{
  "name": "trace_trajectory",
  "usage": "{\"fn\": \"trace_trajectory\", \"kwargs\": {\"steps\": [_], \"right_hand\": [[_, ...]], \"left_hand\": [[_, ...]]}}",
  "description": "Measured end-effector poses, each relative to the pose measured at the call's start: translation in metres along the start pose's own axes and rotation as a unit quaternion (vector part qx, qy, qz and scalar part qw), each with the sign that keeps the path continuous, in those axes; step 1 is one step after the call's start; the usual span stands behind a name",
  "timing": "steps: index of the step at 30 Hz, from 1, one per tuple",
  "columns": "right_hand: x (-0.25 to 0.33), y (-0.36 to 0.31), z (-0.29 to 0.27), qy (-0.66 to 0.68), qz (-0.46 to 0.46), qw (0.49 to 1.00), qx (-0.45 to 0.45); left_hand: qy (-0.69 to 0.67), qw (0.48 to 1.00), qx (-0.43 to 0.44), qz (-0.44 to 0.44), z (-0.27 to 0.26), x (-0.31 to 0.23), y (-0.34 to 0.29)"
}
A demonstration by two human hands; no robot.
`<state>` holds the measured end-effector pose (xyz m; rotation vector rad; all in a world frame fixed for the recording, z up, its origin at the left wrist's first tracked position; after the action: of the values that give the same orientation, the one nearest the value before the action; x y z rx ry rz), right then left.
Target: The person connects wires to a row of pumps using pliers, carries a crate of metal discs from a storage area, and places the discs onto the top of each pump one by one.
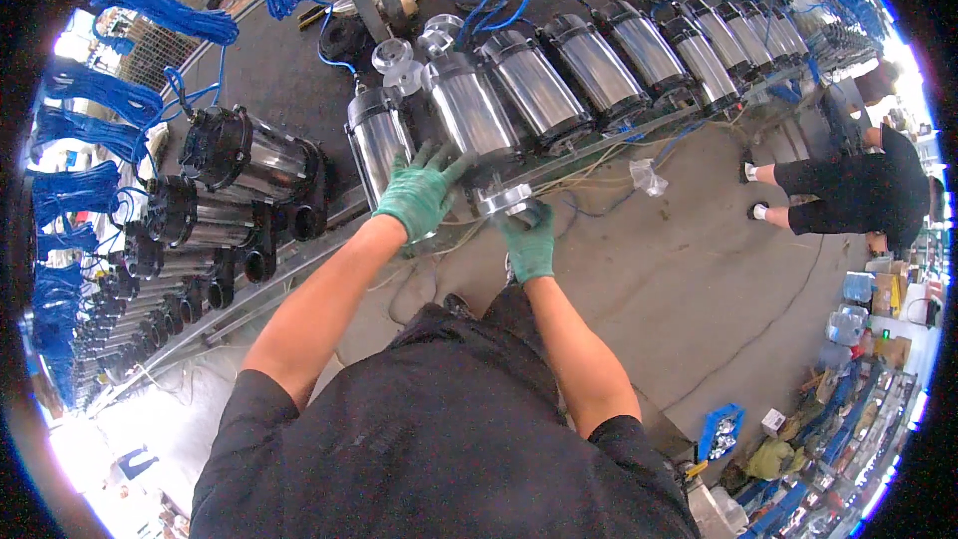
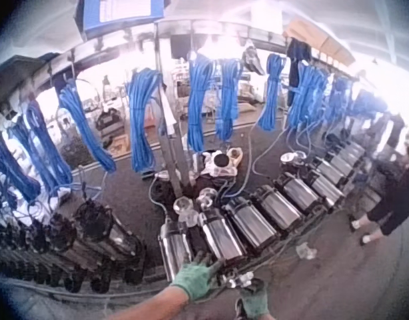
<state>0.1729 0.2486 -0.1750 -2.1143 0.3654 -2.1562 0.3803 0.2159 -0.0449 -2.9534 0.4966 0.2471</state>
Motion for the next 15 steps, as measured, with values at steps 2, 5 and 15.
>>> {"fn": "trace_trajectory", "kwargs": {"steps": [2, 5, 15], "right_hand": [[-0.003, -0.002, 0.003, 0.065, 0.004, 0.998, 0.010], [-0.019, 0.004, 0.002, 0.050, -0.007, 0.999, 0.003], [-0.002, 0.006, 0.010, 0.114, 0.010, 0.993, 0.012]], "left_hand": [[0.000, 1.000, 0.013, -0.007, -0.002, -0.002, 0.002], [0.003, 1.000, 0.021, -0.014, 0.000, -0.003, 0.009], [0.011, 0.999, 0.028, -0.024, -0.001, -0.002, 0.009]]}}
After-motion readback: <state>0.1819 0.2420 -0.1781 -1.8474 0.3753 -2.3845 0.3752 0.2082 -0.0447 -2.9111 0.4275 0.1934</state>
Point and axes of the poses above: each hand's wrist, its own y-axis towards the middle knuckle, its own z-axis out of the palm, x = y × z, the point moved 4 cm from there along y, towards the middle knuckle, and after that the axes turned 3 degrees about z, right-handed, at the moved point
